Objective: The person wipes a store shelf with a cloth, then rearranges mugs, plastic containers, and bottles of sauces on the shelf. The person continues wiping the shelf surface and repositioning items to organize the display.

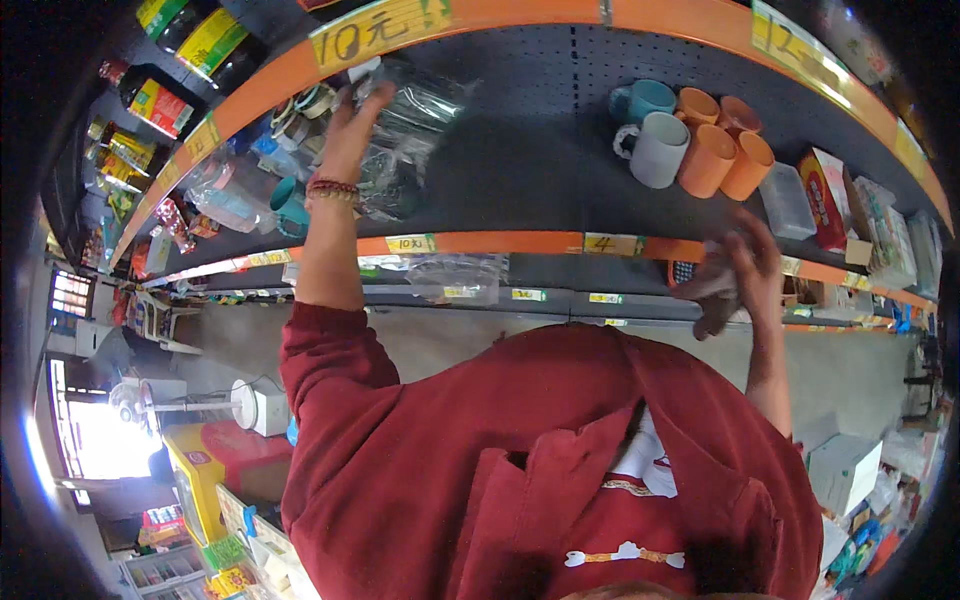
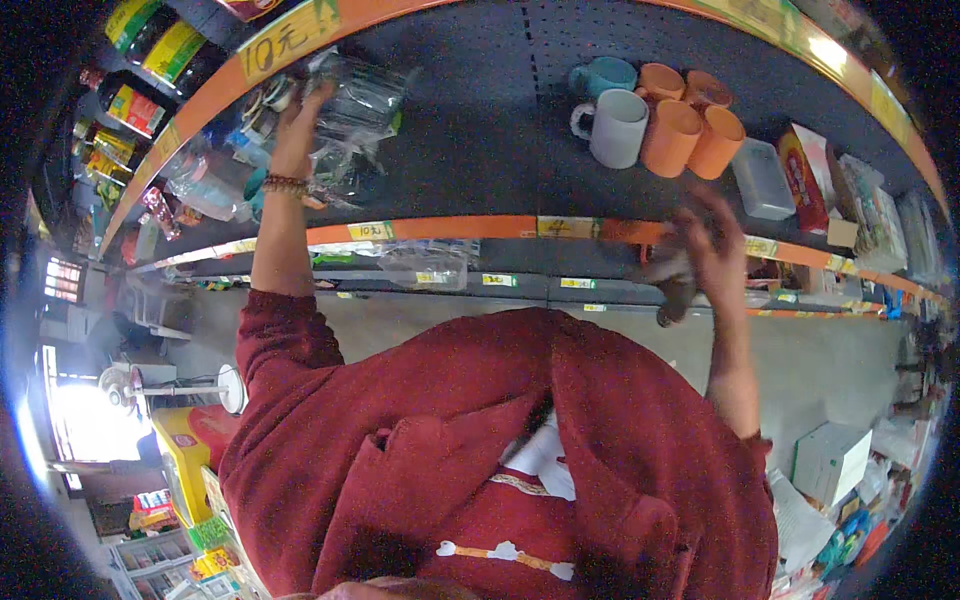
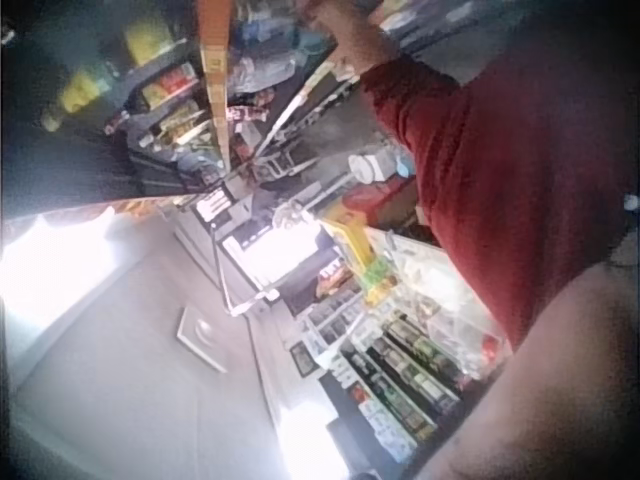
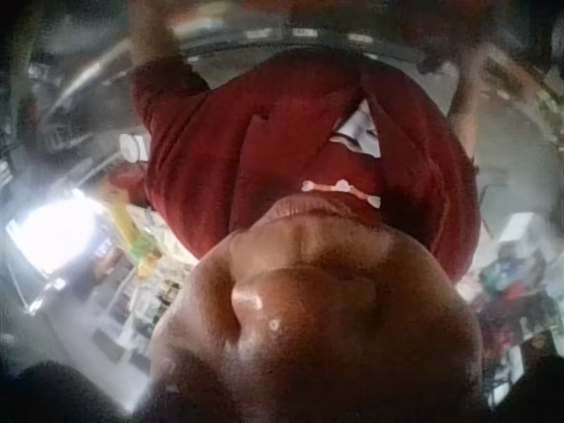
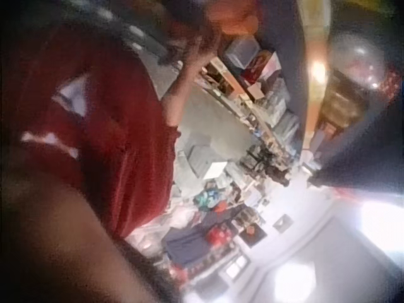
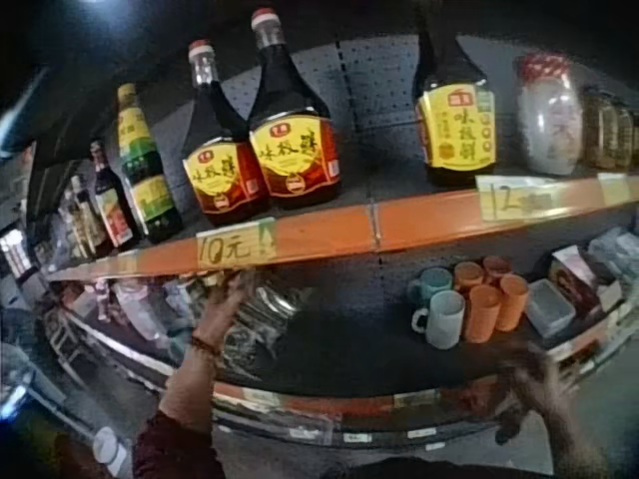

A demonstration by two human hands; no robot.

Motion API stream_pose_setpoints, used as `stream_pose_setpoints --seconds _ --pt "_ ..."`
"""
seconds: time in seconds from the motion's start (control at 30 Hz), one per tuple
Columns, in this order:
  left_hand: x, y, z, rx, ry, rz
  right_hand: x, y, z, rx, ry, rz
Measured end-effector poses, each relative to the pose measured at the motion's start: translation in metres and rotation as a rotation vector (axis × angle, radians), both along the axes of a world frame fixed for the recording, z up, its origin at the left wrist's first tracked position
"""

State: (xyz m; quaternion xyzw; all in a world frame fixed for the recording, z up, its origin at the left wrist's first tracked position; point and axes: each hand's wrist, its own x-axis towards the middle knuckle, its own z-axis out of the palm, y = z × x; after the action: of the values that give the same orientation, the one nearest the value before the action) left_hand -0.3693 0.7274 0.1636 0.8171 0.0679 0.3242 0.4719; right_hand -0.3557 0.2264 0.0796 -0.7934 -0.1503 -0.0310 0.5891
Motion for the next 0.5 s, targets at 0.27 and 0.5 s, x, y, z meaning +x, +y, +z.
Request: stream_pose_setpoints --seconds 0.27,0.5 --pt "0.045 -0.114 -0.049 -0.660 0.631 -0.420 0.018 0.095 0.016 -0.150 -0.202 0.385" --pt "0.067 -0.151 -0.083 -0.750 0.782 -0.761 0.038 0.109 -0.002 -0.154 -0.105 0.393"
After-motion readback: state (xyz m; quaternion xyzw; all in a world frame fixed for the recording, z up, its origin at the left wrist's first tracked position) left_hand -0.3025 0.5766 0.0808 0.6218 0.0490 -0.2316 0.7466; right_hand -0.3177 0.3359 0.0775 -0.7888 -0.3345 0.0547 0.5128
